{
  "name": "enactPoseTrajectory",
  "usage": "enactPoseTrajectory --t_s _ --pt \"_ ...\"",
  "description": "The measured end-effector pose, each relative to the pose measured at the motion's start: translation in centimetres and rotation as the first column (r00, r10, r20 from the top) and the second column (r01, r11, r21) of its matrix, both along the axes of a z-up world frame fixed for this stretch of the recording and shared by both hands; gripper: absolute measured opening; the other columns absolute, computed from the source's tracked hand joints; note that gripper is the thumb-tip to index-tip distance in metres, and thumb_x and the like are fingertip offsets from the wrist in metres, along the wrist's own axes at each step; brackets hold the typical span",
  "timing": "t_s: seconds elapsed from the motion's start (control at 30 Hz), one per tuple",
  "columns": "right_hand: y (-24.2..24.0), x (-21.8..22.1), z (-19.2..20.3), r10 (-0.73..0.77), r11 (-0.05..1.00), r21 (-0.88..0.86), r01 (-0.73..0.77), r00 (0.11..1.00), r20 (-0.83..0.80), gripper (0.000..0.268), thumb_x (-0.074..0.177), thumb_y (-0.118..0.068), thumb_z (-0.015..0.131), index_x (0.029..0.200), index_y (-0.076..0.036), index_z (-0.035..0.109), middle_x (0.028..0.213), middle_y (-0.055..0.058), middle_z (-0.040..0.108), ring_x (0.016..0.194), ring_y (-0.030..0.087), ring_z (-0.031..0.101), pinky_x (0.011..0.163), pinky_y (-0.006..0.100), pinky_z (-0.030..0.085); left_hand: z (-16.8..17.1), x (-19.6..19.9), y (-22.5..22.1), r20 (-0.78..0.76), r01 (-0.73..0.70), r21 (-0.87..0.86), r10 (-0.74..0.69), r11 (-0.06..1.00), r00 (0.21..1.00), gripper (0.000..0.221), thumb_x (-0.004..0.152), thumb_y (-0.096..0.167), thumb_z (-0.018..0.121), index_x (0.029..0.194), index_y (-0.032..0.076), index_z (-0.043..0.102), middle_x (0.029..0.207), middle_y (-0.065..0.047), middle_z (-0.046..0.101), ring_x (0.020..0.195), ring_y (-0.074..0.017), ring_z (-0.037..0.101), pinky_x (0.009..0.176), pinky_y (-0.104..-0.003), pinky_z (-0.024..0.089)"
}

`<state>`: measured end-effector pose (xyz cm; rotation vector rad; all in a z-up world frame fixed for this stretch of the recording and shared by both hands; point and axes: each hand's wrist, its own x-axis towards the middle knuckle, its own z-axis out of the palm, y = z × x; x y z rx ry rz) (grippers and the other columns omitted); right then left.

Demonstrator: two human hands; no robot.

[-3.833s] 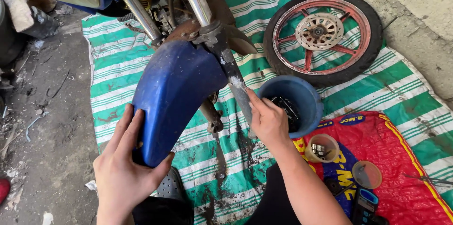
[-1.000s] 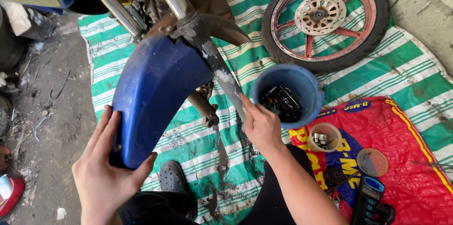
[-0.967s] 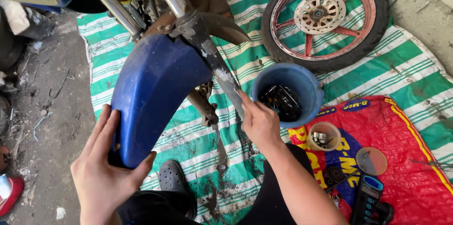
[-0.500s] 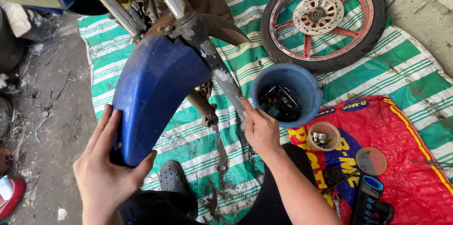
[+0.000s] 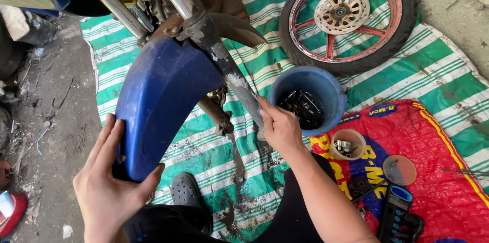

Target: Scrubbing and prying the front fender of a motorcycle to clean or remove it using metal tools.

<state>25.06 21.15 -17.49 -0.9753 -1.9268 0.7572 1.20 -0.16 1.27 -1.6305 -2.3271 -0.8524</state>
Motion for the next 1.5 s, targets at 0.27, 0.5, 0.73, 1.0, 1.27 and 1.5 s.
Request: enactPoseTrajectory --t_s 0.27,0.5,0.73,1.0,1.27,1.5 --pt "-2.5 0.9 -4.1 -0.059 0.989 0.137 0.048 0.995 0.081 0.053 0.092 0.004 0.073 0.144 -0.008 0.077 0.085 0.013 0.079 0.055 0.025 0.068 0.051 0.04 0.054 0.0 -0.1 0.1 -0.011 -0.004 0.006 0.004 1.0 1.0 0.104 0.055 0.014 0.094 0.151 -0.016 0.068 0.162 -0.037 0.064 0.13 -0.0436 0.073 0.1 -0.049 0.061" --pt "-1.4 0.2 -2.6 -0.05 0.995 0.083 0.05 0.999 0.004 0.055 0.093 0.006 0.069 0.147 -0.009 0.073 0.102 0.017 0.085 0.075 0.029 0.081 0.062 0.041 0.063 0.0 0.0 0.0 -0.017 0.01 0.006 -0.01 1.0 1.0 0.106 0.055 0.014 0.093 0.153 -0.018 0.067 0.162 -0.037 0.064 0.131 -0.044 0.073 0.101 -0.049 0.06" --pt "-2.0 0.7 -3.6 0.005 0.992 0.126 -0.003 1.0 -0.012 0.054 0.092 0.005 0.07 0.144 -0.007 0.075 0.1 0.02 0.085 0.061 0.028 0.075 0.055 0.04 0.059 -0.1 -0.3 -0.1 -0.032 0.009 -0.005 -0.009 1.0 0.999 0.107 0.055 0.016 0.093 0.153 -0.017 0.066 0.164 -0.036 0.063 0.13 -0.0433 0.073 0.101 -0.049 0.06" --pt "-1.7 0.8 -3.4 -0.065 0.993 0.105 0.062 0.998 0.023 0.051 0.094 0.003 0.073 0.142 -0.01 0.077 0.092 0.014 0.084 0.058 0.026 0.073 0.053 0.04 0.058 0.0 -0.2 0.0 -0.018 0.003 0.012 -0.003 1.0 1.0 0.105 0.055 0.016 0.094 0.152 -0.016 0.067 0.163 -0.035 0.064 0.132 -0.0431 0.072 0.103 -0.049 0.059" --pt "-1.7 0.9 -2.7 -0.054 0.989 0.138 0.046 0.997 0.05 0.049 0.095 0.002 0.072 0.142 -0.012 0.078 0.089 0.014 0.082 0.057 0.029 0.071 0.053 0.042 0.055 -0.1 -0.2 -0.1 -0.026 0.008 0.004 -0.008 1.0 1.0 0.104 0.056 0.015 0.094 0.152 -0.017 0.067 0.163 -0.036 0.064 0.131 -0.0432 0.073 0.101 -0.049 0.06" --pt "-0.9 0.6 -1.5 -0.036 0.997 0.064 0.034 0.999 0.032 0.052 0.096 0.0 0.07 0.145 -0.014 0.074 0.103 0.013 0.087 0.067 0.029 0.08 0.058 0.042 0.062 -0.1 -0.1 -0.3 -0.022 0.02 0.006 -0.02 1.0 1.0 0.106 0.057 0.013 0.093 0.154 -0.018 0.066 0.164 -0.038 0.063 0.13 -0.0433 0.073 0.101 -0.049 0.06"
